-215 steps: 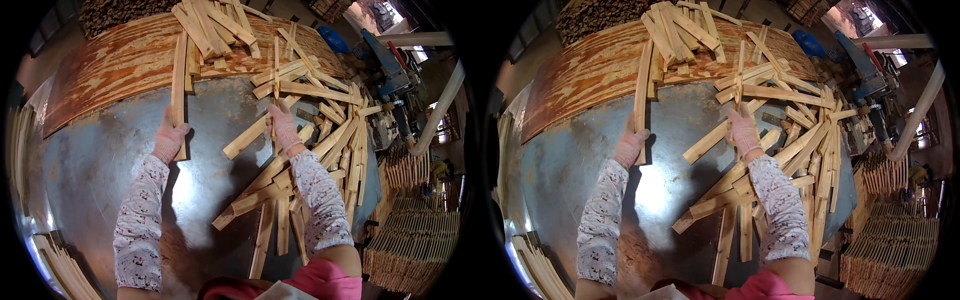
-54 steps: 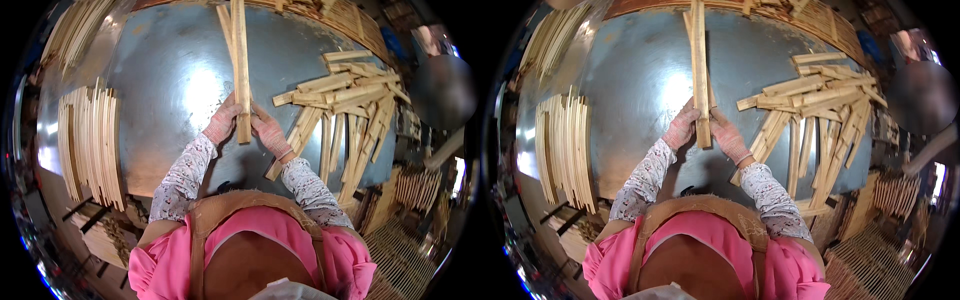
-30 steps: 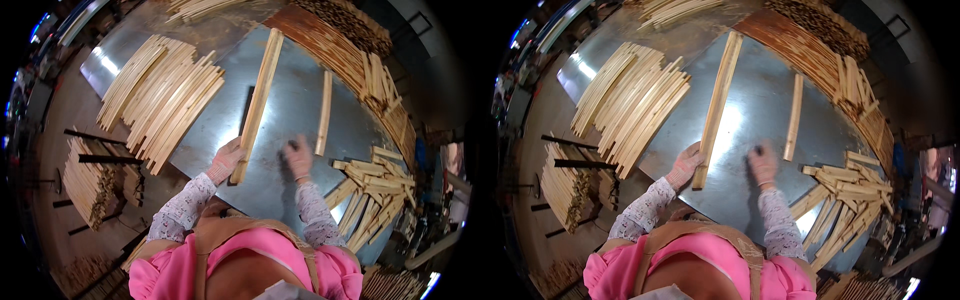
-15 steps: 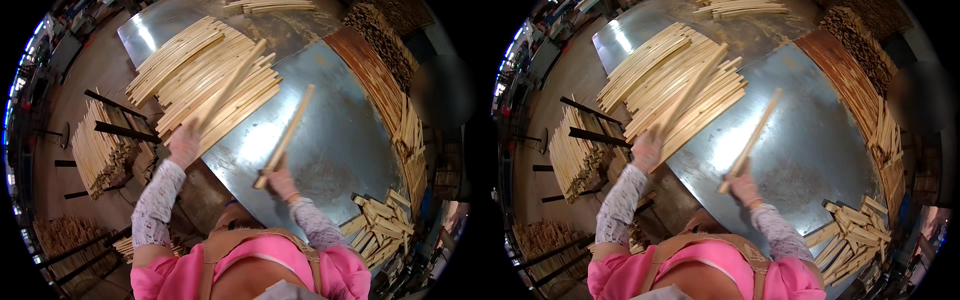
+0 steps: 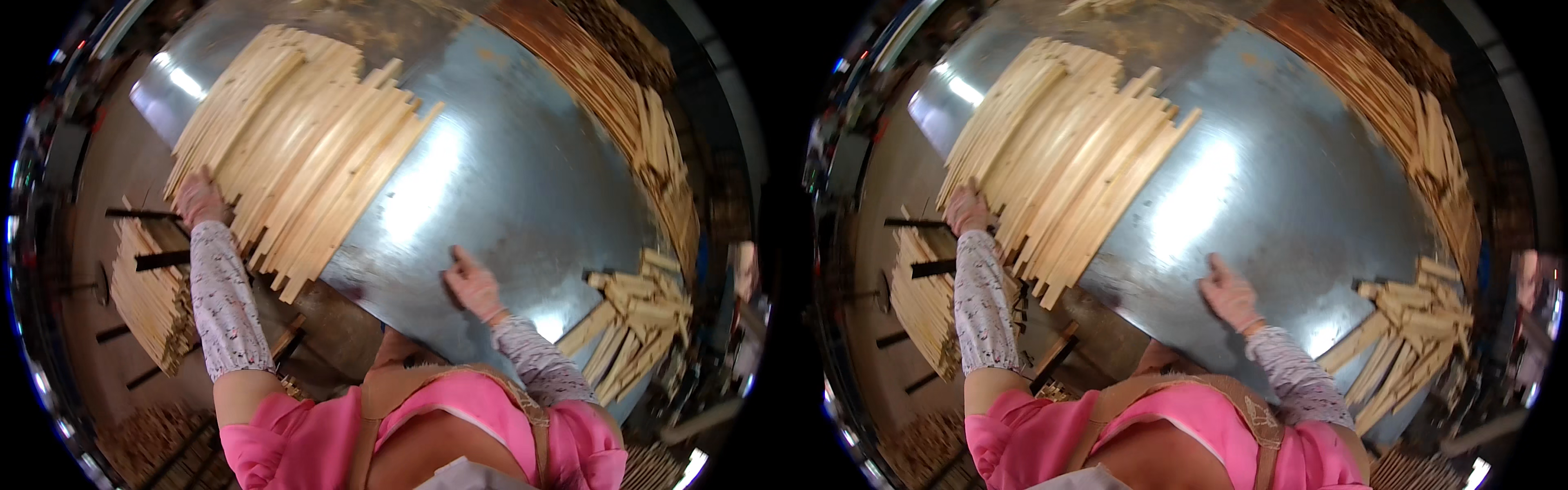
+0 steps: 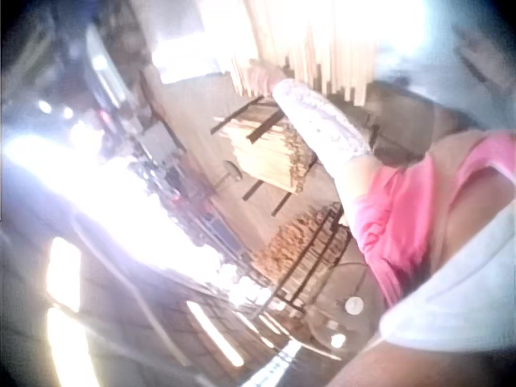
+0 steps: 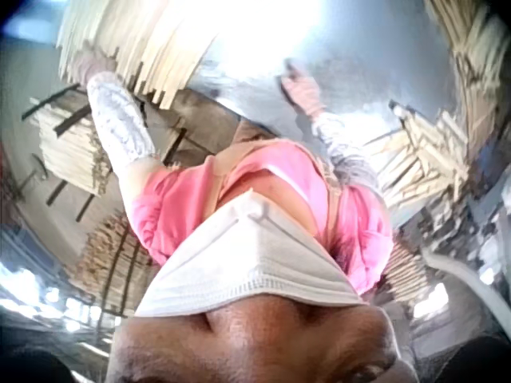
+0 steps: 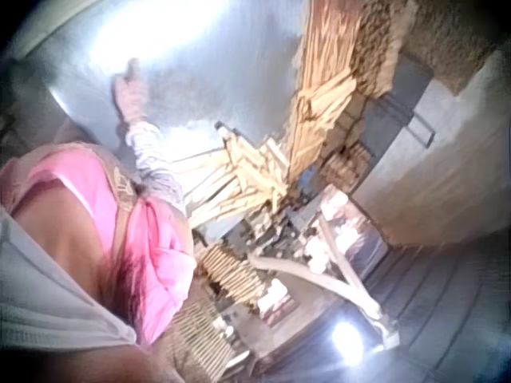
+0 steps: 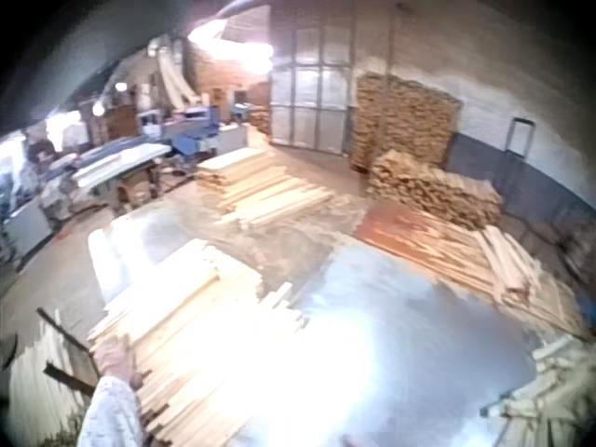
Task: The person repeatedly picks up thin wooden strips from a large pile on a metal table, aligns them, and places them into a neat stack. The person handles the strips one by one or in small groups, continuously clearing the disorganized pile and building an organized stack.
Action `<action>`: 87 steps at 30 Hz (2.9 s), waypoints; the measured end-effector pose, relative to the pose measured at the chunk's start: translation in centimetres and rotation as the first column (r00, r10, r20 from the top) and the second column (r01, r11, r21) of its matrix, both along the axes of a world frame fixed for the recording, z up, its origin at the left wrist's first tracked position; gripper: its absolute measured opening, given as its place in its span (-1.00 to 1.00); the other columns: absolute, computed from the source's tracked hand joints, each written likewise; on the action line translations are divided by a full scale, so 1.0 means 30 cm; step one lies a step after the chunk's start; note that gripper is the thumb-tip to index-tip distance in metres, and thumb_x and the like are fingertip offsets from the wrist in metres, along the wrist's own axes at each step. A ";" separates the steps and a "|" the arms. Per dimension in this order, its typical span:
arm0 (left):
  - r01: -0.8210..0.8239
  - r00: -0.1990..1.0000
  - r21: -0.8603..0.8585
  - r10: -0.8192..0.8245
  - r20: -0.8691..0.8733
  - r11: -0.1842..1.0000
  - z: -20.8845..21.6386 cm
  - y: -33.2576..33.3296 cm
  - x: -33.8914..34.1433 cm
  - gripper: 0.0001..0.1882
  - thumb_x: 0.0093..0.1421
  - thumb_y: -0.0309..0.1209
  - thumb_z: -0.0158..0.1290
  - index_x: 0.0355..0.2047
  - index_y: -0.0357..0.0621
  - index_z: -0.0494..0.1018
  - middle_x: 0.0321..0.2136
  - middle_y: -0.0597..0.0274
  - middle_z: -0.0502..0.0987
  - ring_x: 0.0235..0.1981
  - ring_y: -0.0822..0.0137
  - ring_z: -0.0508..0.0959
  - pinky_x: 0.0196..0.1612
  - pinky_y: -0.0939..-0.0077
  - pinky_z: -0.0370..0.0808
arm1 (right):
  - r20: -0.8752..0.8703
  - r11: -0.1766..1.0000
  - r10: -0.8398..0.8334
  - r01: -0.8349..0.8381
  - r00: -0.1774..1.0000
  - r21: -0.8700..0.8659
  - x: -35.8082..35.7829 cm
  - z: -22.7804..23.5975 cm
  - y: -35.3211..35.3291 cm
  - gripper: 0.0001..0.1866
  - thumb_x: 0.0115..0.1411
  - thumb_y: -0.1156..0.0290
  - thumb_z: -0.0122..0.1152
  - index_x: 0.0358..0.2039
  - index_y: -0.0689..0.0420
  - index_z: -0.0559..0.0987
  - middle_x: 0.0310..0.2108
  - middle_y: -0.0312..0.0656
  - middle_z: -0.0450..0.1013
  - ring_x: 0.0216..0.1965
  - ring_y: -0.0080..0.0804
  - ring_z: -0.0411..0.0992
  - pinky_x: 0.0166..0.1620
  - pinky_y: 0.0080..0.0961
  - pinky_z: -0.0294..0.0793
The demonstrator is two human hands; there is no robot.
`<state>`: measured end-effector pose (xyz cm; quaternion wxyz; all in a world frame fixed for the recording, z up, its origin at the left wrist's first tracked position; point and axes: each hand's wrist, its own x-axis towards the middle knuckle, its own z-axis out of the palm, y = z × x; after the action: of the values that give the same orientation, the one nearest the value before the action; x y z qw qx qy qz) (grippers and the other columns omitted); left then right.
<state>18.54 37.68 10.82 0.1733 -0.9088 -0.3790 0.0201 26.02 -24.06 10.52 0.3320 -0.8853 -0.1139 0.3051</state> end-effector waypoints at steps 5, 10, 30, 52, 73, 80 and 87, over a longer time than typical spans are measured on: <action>0.024 0.982 0.177 0.010 -0.188 0.984 0.008 -0.131 0.038 -0.41 0.44 -0.05 -0.01 0.34 -0.08 0.49 0.35 0.07 0.50 0.40 0.16 0.43 0.49 0.28 0.28 | 0.562 0.685 0.082 0.363 0.823 -0.631 -0.212 -0.032 -0.887 -0.11 0.16 0.04 0.48 0.43 0.06 0.35 0.18 0.03 0.47 0.30 0.09 0.33 0.33 0.05 0.30; 0.343 0.871 -0.248 -0.209 0.444 0.906 0.024 -0.635 0.379 -0.35 0.46 -0.19 0.10 0.45 -0.25 0.32 0.44 -0.14 0.34 0.46 -0.03 0.34 0.47 0.23 0.30 | 0.478 0.232 -0.621 0.728 0.621 -0.645 -0.436 0.022 -1.209 0.06 0.08 -0.07 0.55 0.48 0.11 0.29 0.25 0.17 0.45 0.30 0.18 0.40 0.32 0.02 0.39; 0.605 0.373 -0.795 -0.896 0.239 0.040 -0.138 -3.540 0.719 -0.10 0.03 -0.33 0.44 0.42 0.12 0.38 0.30 0.02 0.41 0.33 -0.07 0.46 0.23 -0.15 0.52 | 0.405 0.516 -0.556 0.684 0.725 -0.516 -0.540 -0.007 -1.505 0.05 0.20 -0.11 0.41 0.51 0.24 0.23 0.42 0.43 0.24 0.37 0.42 0.30 0.40 0.13 0.32; -0.143 0.925 -0.596 0.107 -0.364 -0.790 -0.049 -1.626 -0.085 -0.38 0.16 -0.40 0.20 0.25 -0.33 0.48 0.01 -0.04 0.66 -0.01 0.16 0.71 0.01 0.29 0.70 | -0.654 0.538 -0.221 0.650 0.724 0.538 -0.010 -0.114 -0.340 -0.64 0.40 0.38 0.18 0.09 0.35 0.57 -0.23 -0.11 0.61 -0.38 -0.38 0.56 -0.28 -0.49 0.58; 0.731 0.674 -0.615 -0.457 0.581 0.295 0.017 -1.195 -0.306 -0.39 0.12 -0.46 0.20 0.24 -0.18 0.50 0.19 -0.15 0.53 0.21 -0.21 0.51 0.28 -0.05 0.46 | -0.003 0.958 -0.007 0.007 1.000 0.287 -0.205 -0.125 0.312 -0.62 0.33 0.14 0.26 -0.03 0.12 0.43 -0.05 0.11 0.59 -0.05 0.17 0.56 0.05 -0.10 0.55; 0.788 0.523 -0.609 -0.620 0.585 0.090 -0.060 -1.587 -0.087 -0.41 0.22 -0.33 0.22 0.27 -0.17 0.50 0.28 -0.12 0.49 0.30 -0.15 0.47 0.37 0.00 0.41 | 0.563 0.603 -0.569 0.770 0.600 -0.211 -0.382 -0.118 -0.874 -0.29 0.25 0.06 0.30 0.34 0.17 0.48 0.07 0.14 0.59 0.12 0.20 0.51 0.21 0.05 0.49; 0.842 0.162 -0.494 -0.773 0.613 -0.215 0.009 -2.474 0.311 -0.40 0.26 -0.23 0.19 0.28 -0.20 0.47 0.26 -0.21 0.47 0.24 -0.21 0.48 0.35 -0.03 0.39 | 0.568 0.149 -0.729 0.899 0.381 -0.412 -0.916 -0.079 -1.659 -0.27 0.20 0.14 0.39 0.31 0.22 0.44 0.05 0.19 0.56 0.07 0.28 0.51 0.12 0.09 0.53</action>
<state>27.87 -36.55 11.08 -0.2899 -0.8894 0.3520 0.0300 -1.47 -73.83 8.17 0.0821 -0.8804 0.4669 -0.0152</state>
